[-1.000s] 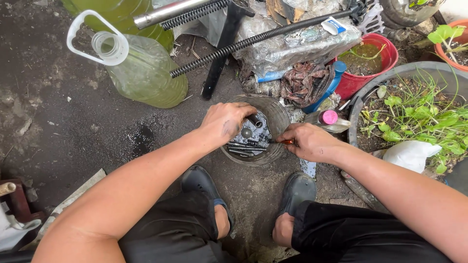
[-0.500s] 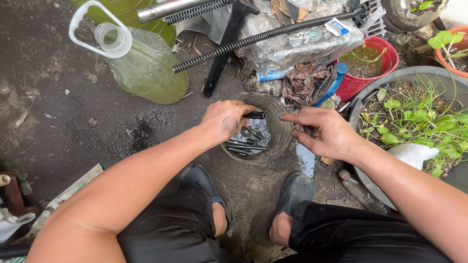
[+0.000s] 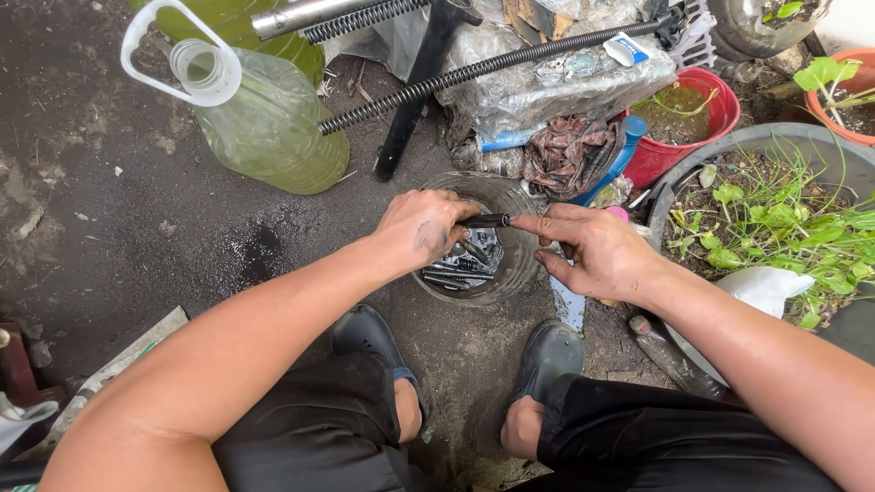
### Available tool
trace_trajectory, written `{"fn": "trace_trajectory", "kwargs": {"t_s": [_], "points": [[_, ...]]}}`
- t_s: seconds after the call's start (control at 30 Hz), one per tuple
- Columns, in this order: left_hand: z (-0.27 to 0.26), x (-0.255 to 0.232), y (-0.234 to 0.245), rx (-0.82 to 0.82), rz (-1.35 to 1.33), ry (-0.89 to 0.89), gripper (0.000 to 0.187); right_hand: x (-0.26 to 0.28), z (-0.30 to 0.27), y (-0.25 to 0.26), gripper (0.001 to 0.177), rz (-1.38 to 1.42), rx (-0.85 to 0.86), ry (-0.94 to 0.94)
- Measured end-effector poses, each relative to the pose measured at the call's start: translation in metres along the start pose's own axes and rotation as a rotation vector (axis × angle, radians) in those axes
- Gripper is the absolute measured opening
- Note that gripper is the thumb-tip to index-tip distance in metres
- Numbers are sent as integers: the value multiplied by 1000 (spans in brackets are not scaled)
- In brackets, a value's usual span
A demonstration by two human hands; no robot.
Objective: The person sits on the ground and cleans small metal parts submerged in a bucket of water. They use a brush to scrub the parts and a screwdriver to manipulate them, occasionally picking up and inspecting the items before placing them back into the bucket.
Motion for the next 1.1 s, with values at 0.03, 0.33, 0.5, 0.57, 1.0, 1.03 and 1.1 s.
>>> {"fn": "trace_trajectory", "kwargs": {"t_s": [0.03, 0.33, 0.5, 0.57, 1.0, 1.03, 1.1], "points": [[0, 1, 0, -1, 0, 1, 30, 2, 0, 1, 56, 0, 1, 1], [1, -5, 0, 14, 10, -16, 31, 5, 0, 0, 52, -29, -21, 5], [3, -2, -7, 27, -1, -32, 30, 3, 1, -4, 48, 44, 28, -32], [4, 0, -13, 27, -9, -34, 31, 1, 1, -5, 47, 47, 38, -39], [1, 22, -25, -71, -31, -91, 30, 13, 1, 15, 29, 184, -50, 4], [1, 23, -25, -70, -32, -91, 30, 11, 2, 14, 29, 186, -49, 2], [1, 23, -23, -123, -54, -119, 32, 7, 2, 15, 27, 217, -63, 2]]}}
Point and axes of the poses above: each hand's wrist, its own z-axis towards the middle knuckle, its own y-axis out of the back of the hand, x = y × z, the point moved 5 cm from there along z, towards the middle knuckle, and after that the axes turned 13 degrees about -y, right-handed, at the moved point
